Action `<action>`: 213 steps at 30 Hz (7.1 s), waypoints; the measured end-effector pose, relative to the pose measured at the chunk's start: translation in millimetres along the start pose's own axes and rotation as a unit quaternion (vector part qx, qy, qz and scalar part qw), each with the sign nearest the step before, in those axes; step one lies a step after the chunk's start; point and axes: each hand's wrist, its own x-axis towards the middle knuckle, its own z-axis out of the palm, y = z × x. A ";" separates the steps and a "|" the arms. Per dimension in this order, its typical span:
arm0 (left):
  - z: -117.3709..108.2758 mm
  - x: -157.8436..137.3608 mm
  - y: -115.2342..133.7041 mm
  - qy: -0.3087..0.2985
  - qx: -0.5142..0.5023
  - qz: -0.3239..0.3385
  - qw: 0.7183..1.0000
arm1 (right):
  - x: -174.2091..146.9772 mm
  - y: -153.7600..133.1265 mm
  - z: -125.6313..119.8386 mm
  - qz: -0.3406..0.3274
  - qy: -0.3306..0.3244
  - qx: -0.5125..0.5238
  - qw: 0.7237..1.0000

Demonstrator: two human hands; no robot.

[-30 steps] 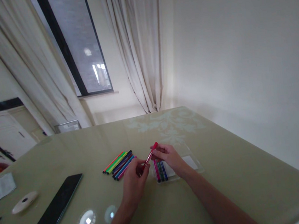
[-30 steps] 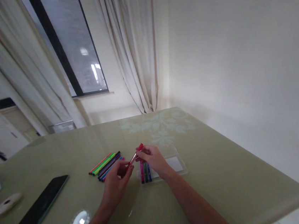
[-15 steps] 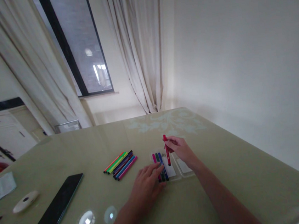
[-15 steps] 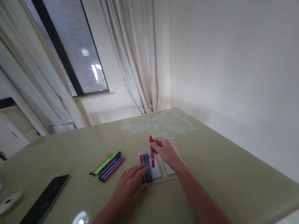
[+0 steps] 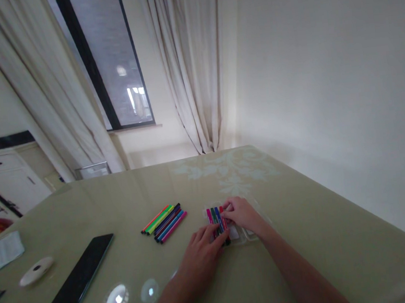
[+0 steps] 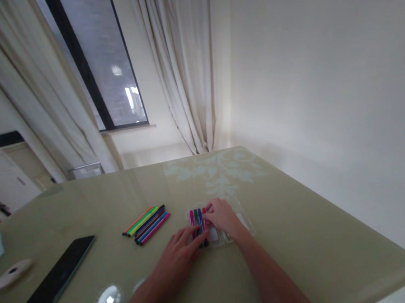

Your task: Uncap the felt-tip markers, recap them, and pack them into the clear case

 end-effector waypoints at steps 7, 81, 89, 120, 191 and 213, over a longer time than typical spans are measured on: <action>-5.1 -1.5 2.5 -0.040 0.004 -0.002 0.999 | -3.5 -10.8 1.3 -0.045 0.054 -0.099 0.993; -20.1 3.8 -28.8 0.115 -0.270 -0.148 0.945 | -4.9 -34.1 26.2 -0.081 0.017 0.352 0.932; -12.8 -2.3 -20.3 0.111 -0.086 -0.005 0.990 | 3.6 -24.4 10.2 -0.066 0.089 0.336 0.935; -27.5 -2.9 -47.7 0.147 0.057 -0.214 0.964 | -2.8 -11.1 17.6 -0.109 0.062 -0.072 0.989; -37.0 -12.3 -78.0 0.040 0.166 -0.333 0.927 | -3.7 -15.4 10.9 -0.073 0.046 -0.087 0.992; -10.8 5.5 -27.8 0.105 -0.279 -0.184 0.936 | -12.6 -35.5 37.4 -0.158 -0.056 0.223 0.960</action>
